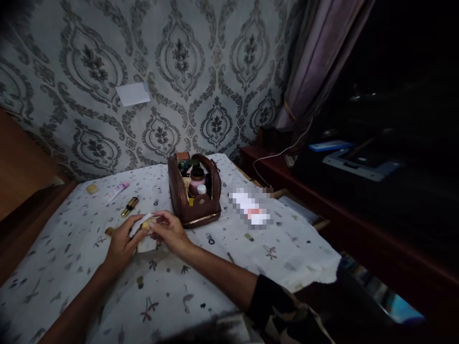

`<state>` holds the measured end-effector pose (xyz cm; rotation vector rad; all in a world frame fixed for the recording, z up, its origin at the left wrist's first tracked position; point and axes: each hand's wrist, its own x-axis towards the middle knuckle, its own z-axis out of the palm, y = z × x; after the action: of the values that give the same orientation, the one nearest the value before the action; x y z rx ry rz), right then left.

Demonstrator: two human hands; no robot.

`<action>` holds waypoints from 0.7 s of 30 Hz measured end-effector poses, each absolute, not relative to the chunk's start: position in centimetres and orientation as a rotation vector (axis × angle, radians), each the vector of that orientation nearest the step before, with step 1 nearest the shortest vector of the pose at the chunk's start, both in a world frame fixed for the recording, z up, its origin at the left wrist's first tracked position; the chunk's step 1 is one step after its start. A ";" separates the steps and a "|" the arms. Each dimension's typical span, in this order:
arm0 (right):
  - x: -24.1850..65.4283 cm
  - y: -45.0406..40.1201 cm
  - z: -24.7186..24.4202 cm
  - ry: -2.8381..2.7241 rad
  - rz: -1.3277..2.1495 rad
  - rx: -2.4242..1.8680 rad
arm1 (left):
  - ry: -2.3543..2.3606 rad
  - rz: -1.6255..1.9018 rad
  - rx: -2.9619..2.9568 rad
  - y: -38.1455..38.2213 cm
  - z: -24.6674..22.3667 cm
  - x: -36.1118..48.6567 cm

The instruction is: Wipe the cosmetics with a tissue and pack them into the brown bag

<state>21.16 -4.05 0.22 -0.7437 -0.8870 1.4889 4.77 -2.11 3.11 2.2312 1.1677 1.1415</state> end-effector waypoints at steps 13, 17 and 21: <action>22.7 -4.3 1.5 -1.396 1.235 -0.843 | 1.170 1.250 1.997 -1.6 2.6 4.5; 24.3 -5.9 3.2 -1.507 1.113 -0.873 | 1.105 1.280 1.954 -2.1 2.8 4.8; 27.0 -7.3 5.4 -1.440 1.076 -0.809 | 1.118 1.290 1.942 -2.5 3.1 4.9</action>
<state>26.97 -7.25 5.37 -0.8086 -1.4403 1.0759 4.88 -2.52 3.10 1.9425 1.1181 1.2895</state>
